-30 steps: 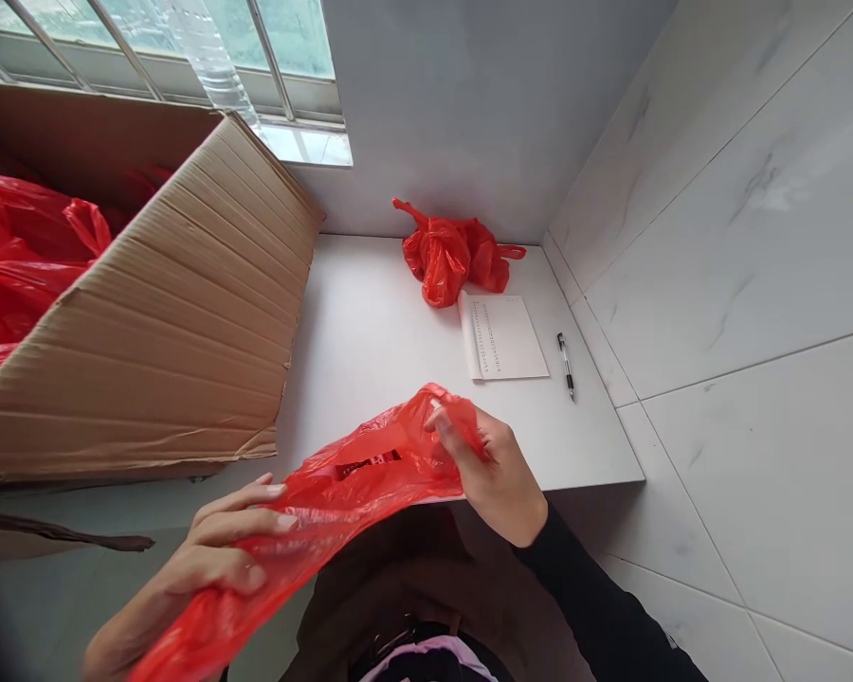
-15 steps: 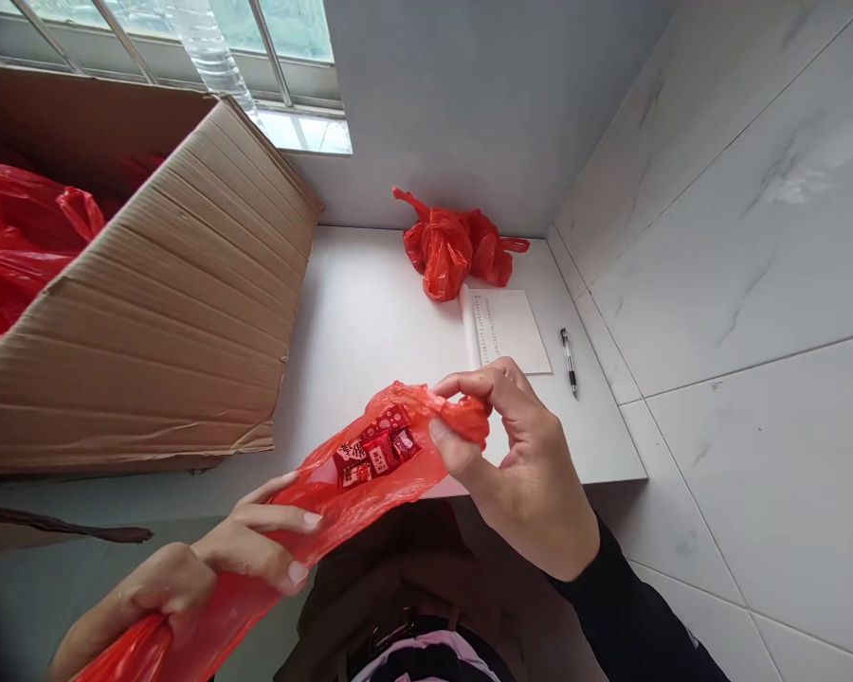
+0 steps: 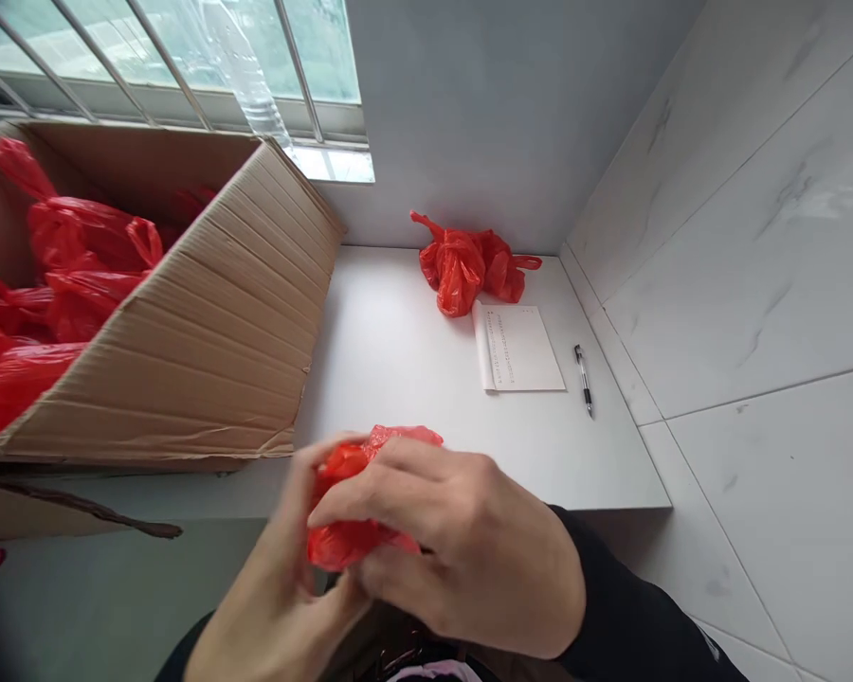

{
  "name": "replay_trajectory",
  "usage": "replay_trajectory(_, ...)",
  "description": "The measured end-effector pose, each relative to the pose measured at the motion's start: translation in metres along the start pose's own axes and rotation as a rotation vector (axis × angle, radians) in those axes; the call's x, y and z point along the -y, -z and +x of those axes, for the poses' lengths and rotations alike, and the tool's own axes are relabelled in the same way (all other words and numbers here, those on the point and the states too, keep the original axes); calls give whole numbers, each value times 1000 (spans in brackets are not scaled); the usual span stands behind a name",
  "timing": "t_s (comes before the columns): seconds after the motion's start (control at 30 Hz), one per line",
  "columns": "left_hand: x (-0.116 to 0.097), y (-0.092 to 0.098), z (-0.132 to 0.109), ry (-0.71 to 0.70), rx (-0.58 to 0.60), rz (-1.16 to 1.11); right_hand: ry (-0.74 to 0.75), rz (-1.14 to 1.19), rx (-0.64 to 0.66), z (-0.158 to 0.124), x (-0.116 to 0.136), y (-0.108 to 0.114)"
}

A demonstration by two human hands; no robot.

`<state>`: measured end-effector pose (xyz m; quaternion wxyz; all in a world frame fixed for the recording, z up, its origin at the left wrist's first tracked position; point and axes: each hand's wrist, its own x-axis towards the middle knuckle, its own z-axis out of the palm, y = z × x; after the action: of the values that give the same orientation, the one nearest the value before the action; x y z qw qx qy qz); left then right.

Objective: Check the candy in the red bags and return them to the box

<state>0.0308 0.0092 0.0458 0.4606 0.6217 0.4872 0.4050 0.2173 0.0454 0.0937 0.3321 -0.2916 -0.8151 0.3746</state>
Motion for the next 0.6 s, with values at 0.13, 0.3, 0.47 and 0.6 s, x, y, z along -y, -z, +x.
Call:
replay_trajectory(0.13,-11,-1,12,-81,139,29,53,-100,-20,5,2,-1)
replay_trajectory(0.3,-4,14,13,59,271,-215,-83,-173,33,-2,-17,-1)
replay_trajectory(0.47,6,17,13,122,191,-478,-126,-101,113,-7,-25,-7)
replay_trajectory(0.6,9,13,9,-82,88,-165,-224,26,31,3,-39,-21)
